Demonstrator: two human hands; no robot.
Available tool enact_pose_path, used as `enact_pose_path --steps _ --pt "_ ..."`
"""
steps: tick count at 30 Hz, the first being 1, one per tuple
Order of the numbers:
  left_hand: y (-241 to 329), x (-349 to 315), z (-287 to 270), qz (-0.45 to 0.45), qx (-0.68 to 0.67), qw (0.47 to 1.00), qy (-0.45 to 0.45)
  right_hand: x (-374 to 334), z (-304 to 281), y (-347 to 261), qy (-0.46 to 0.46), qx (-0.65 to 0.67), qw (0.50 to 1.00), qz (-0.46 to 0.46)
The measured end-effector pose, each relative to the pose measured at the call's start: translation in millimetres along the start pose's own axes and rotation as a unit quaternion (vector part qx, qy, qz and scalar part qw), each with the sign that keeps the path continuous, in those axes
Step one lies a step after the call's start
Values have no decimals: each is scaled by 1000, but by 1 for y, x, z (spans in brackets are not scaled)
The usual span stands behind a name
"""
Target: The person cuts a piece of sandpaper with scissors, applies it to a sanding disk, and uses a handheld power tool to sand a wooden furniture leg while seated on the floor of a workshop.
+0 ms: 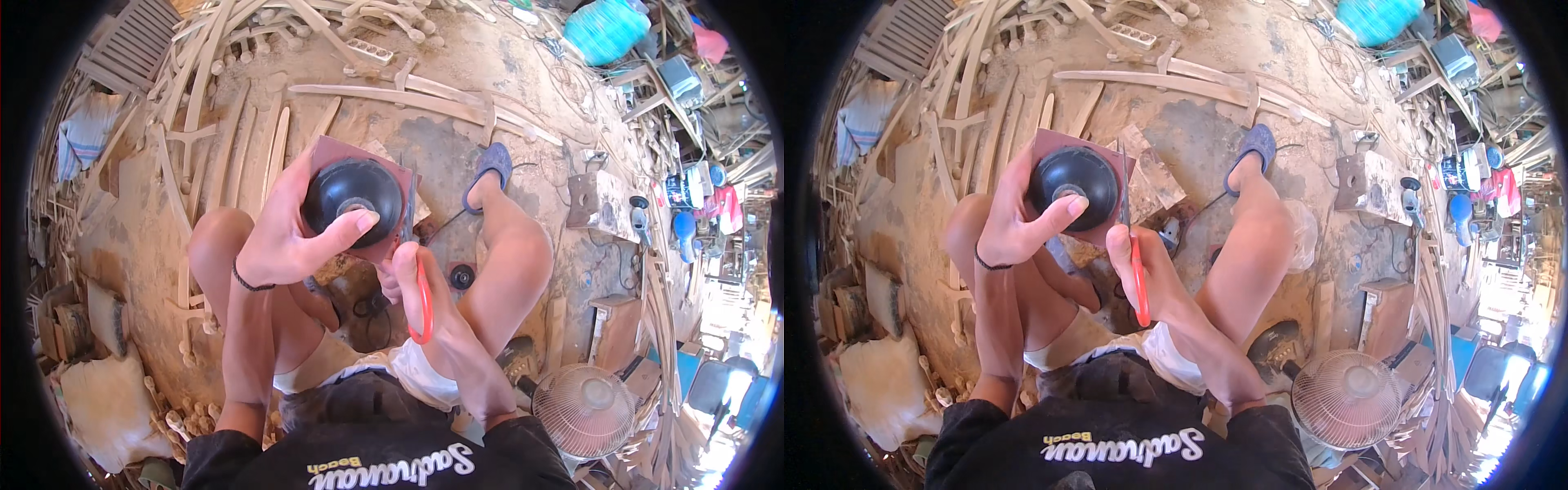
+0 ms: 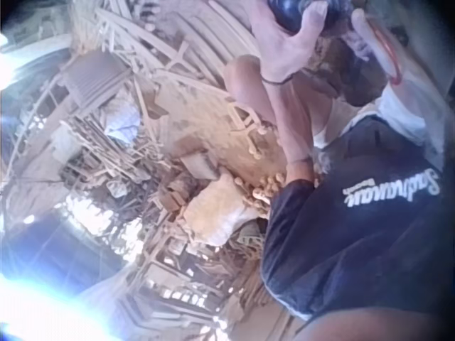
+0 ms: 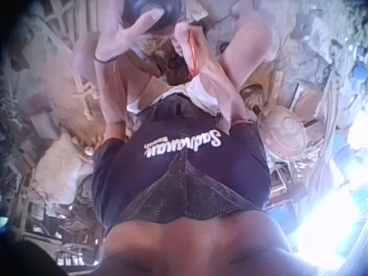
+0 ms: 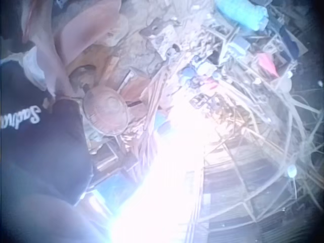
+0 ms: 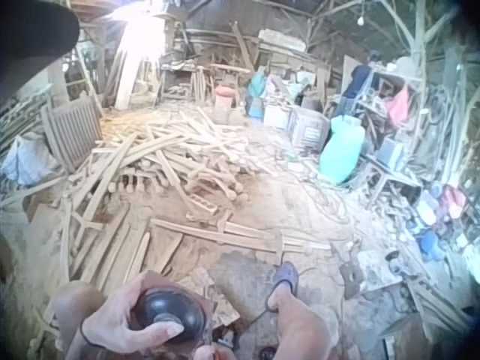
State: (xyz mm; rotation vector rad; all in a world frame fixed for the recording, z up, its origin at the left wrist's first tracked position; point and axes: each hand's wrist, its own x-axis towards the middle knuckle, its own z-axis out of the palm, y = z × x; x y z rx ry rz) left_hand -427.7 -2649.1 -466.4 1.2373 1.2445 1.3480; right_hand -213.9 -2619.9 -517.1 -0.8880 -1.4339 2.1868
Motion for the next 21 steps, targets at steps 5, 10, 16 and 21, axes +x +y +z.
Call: enact_pose_path --steps 5,10,16,21 --pt "1 -2 -2 -7 -1 1000 -6 -2 -5 6 -12 -10 1000 26" --pt "1 -2 -3 13 3 1000 -16 -1 1 7 -17 -2 1000 -10" --pt "3 -4 -6 2 23 1000 -21 -1 -1 6 -25 1 1000 5" --pt "5 -4 -9 -3 13 1000 -27 -1 2 7 -14 1 1000 -11"
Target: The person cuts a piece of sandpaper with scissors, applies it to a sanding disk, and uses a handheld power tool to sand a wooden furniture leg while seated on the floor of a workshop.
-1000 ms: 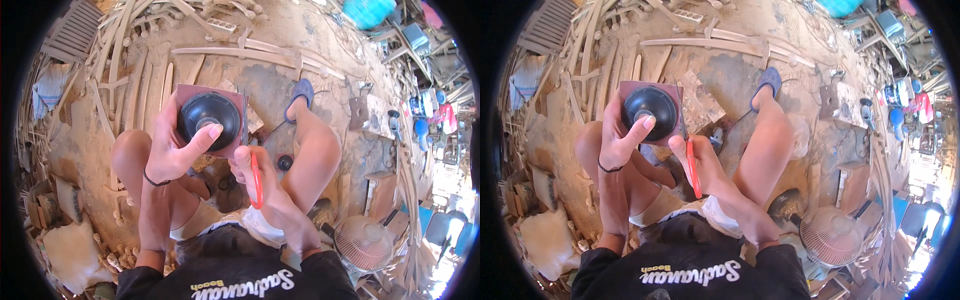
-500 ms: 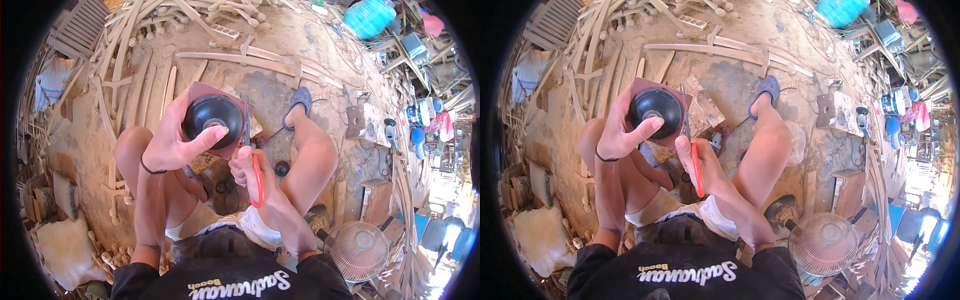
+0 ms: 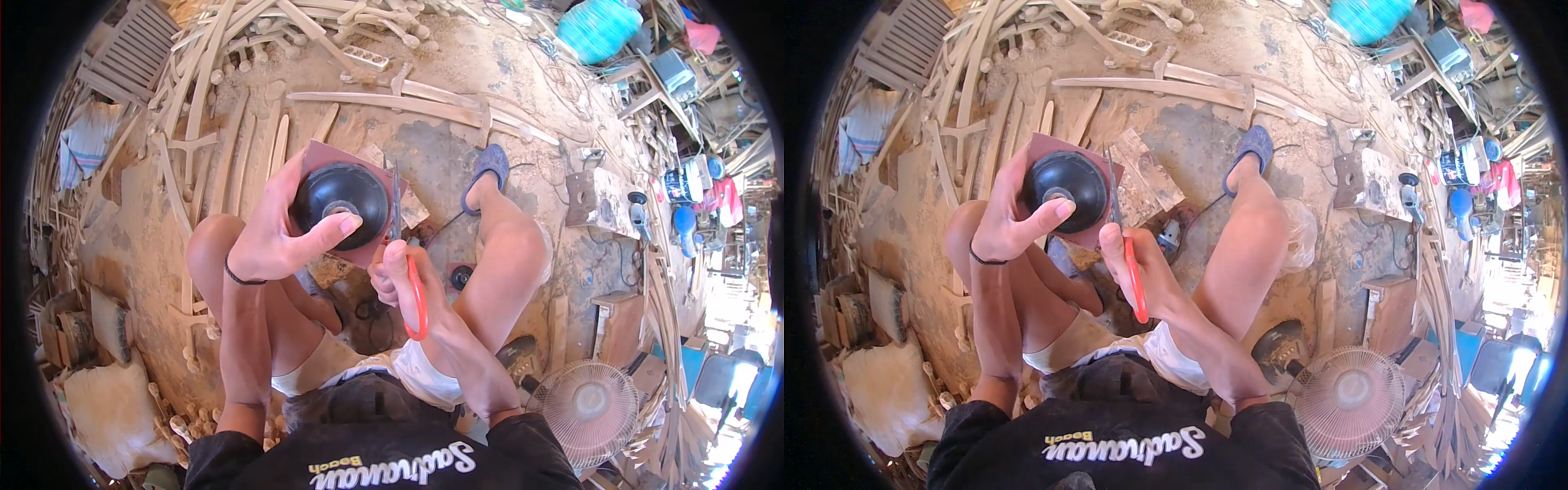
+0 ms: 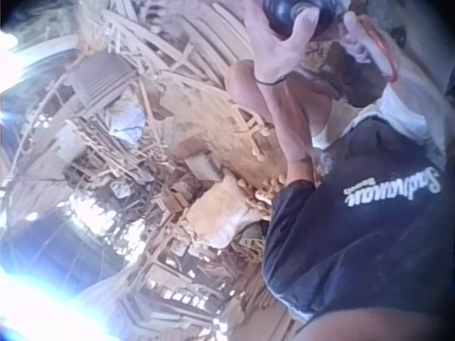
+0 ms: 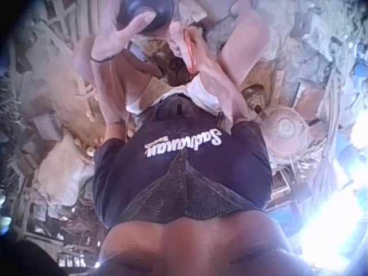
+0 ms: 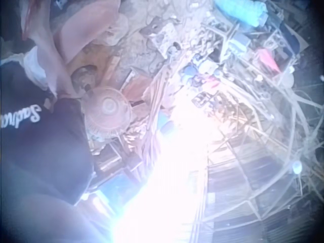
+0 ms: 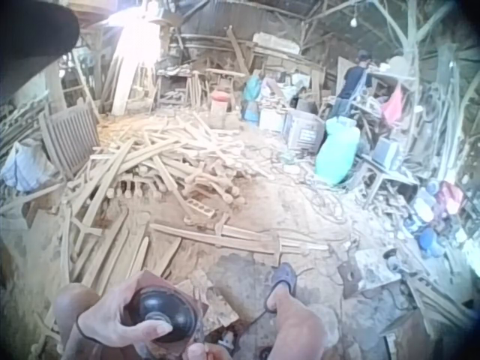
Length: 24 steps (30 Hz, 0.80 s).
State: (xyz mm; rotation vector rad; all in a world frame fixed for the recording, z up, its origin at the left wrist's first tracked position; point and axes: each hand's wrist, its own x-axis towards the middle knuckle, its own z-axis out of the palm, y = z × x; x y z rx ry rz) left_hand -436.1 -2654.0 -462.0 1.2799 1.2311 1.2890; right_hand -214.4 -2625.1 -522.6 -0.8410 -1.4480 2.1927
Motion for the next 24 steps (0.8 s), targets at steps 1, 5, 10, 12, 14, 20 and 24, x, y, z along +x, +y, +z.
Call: enact_pose_path --steps 1,5,10,12,14,20,24 --pt "1 0 -2 7 -2 1000 -3 1 2 1 0 9 1000 -9" --pt "1 0 -9 -7 4 999 -37 2 5 3 -7 14 1000 -20" --pt "1 3 -15 -7 12 998 -59 -1 -2 0 -30 1 999 32" --pt "2 6 -17 -9 9 998 -69 -1 -1 -1 -27 -12 999 13" --pt "4 7 -20 -8 20 997 -81 0 4 -1 -21 16 1000 -7" --pt "9 6 -25 -20 39 992 -116 0 5 2 -18 23 1000 5" --pt "8 10 -27 4 23 991 -129 0 1 5 -34 5 999 21"
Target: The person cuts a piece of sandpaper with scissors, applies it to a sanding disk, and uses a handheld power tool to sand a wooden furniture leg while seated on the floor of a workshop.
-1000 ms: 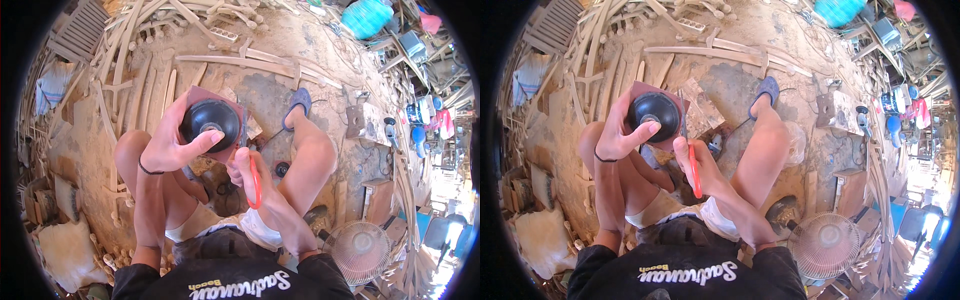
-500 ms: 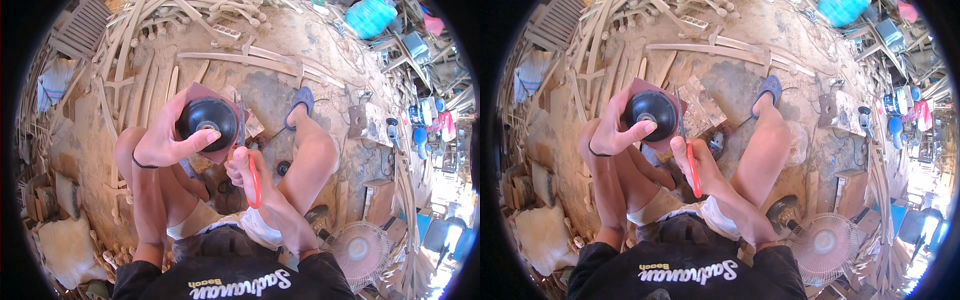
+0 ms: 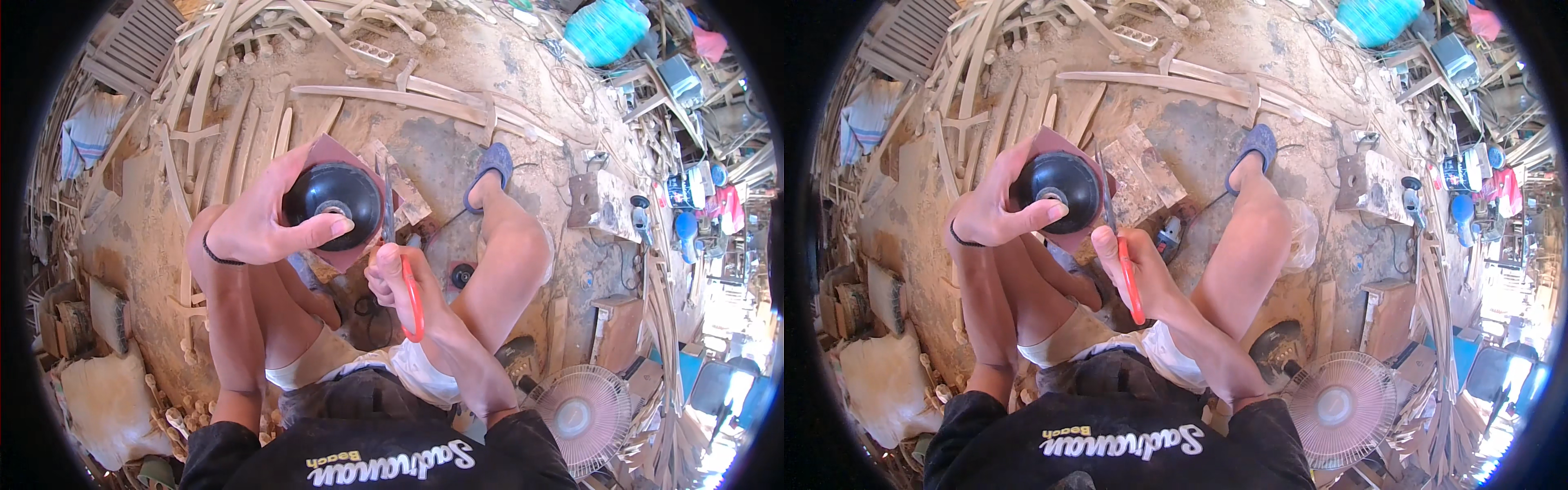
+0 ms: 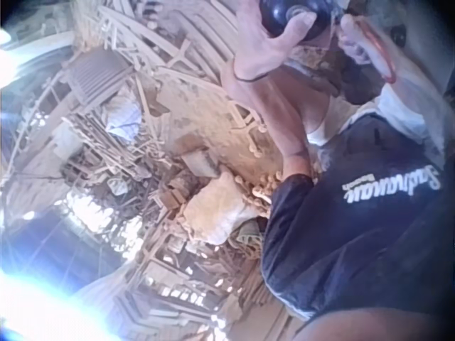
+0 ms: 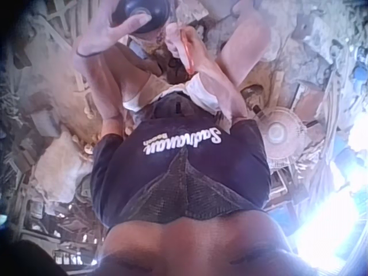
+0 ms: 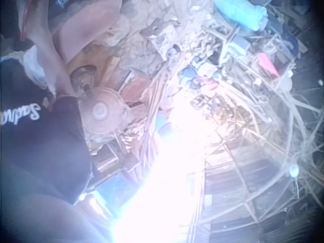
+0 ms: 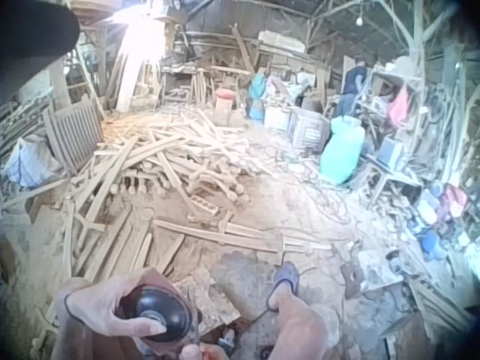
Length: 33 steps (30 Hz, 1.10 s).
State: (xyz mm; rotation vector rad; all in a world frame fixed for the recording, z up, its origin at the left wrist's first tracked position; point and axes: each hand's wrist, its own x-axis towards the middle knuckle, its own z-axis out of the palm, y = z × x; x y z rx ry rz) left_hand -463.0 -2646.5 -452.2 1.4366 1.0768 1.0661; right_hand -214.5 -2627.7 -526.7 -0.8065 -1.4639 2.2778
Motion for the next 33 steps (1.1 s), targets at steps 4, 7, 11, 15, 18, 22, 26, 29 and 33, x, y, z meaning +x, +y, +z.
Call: enact_pose_path --steps 4,7,11,15,18,22,26,29,33 --pt "0 -2 -5 6 26 999 -22 0 -2 1 -18 16 1000 11" --pt "-1 -5 -5 1 48 999 -21 -2 0 4 -17 20 1000 -3" --pt "0 -6 -7 -15 41 999 -28 -2 -2 5 -34 28 999 26" --pt "3 -6 -8 -19 27 999 -35 -2 0 2 -36 29 999 18" --pt "2 -5 -6 -17 16 999 -41 -2 8 4 -39 74 996 9" --pt "2 -6 -8 -22 11 998 -49 0 5 10 -38 59 997 -13" --pt "2 -7 -10 -22 36 998 -52 1 -1 14 -53 42 998 10" --pt "0 -7 -11 -17 25 998 -54 0 0 15 -47 46 998 8" --pt "-2 -6 -13 1 41 996 -82 0 5 11 -36 18 999 -11"
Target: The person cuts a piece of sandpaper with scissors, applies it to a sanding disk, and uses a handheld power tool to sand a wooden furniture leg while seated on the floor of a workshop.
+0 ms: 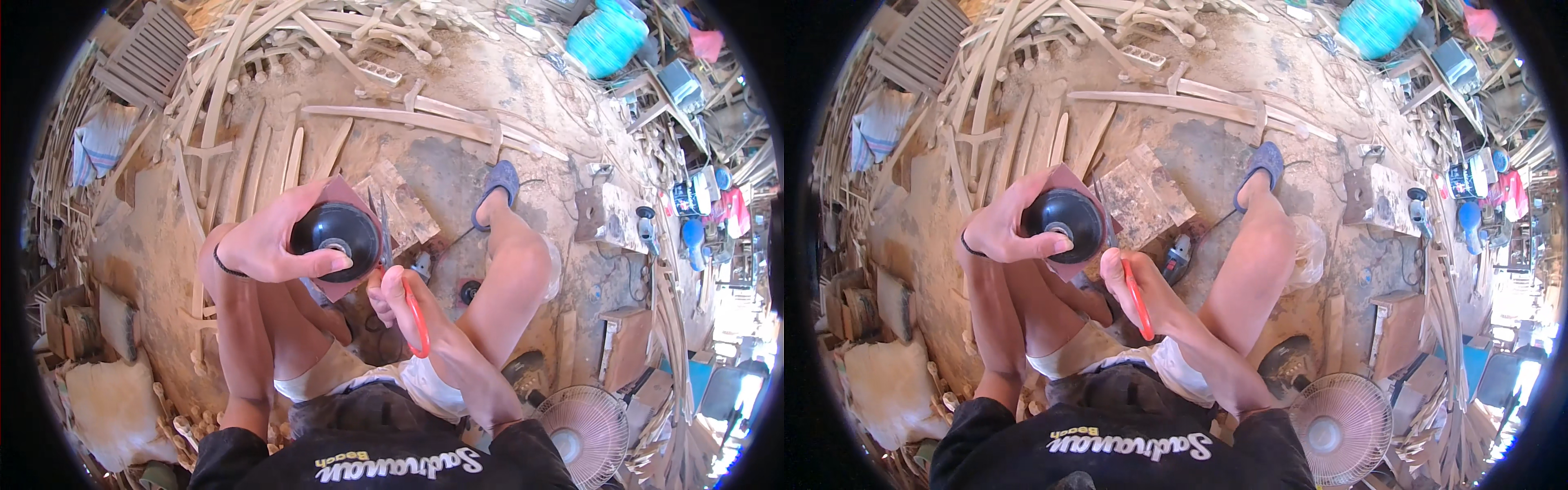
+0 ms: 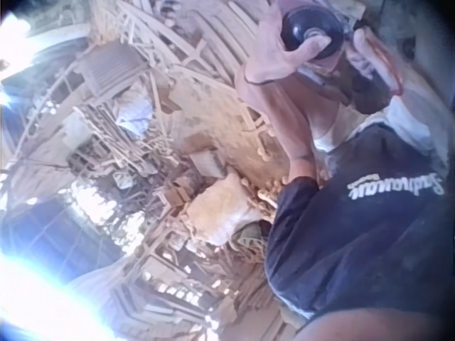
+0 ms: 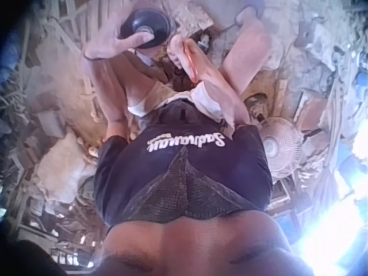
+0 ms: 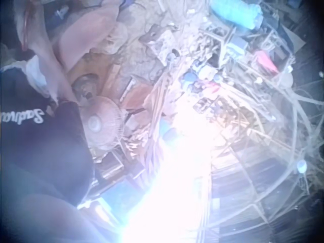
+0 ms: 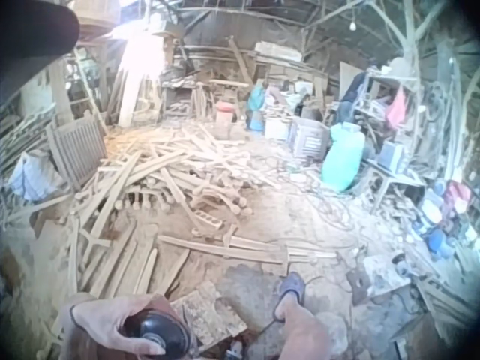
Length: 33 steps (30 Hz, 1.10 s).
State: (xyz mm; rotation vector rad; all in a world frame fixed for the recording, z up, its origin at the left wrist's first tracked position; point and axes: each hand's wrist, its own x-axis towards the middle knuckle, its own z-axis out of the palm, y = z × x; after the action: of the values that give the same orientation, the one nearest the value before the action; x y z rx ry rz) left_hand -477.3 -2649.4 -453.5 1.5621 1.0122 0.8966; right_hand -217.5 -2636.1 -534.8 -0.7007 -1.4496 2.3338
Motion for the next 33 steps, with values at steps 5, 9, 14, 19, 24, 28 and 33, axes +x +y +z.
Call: enact_pose_path --steps 5,9,14,19,24,28,33 --pt "1 -3 -3 -19 7 1000 -4 -1 0 -5 -2 -10 1000 28" --pt "2 -4 -4 -15 12 1000 -7 -2 -2 -8 -12 -19 999 34" --pt "-2 -4 -5 -4 9 1000 -29 -2 0 -6 -28 -8 999 23" --pt "-6 -3 -9 -14 54 998 -27 -5 -6 -6 -28 2 998 59" --pt "-5 0 -10 -7 68 997 -24 -8 -7 -10 -44 6 997 61" --pt "-3 1 -9 2 52 998 -29 -7 -3 -12 -30 -36 998 37" --pt "1 -1 -9 -28 50 997 -46 -8 -2 -10 -40 -46 998 -10"
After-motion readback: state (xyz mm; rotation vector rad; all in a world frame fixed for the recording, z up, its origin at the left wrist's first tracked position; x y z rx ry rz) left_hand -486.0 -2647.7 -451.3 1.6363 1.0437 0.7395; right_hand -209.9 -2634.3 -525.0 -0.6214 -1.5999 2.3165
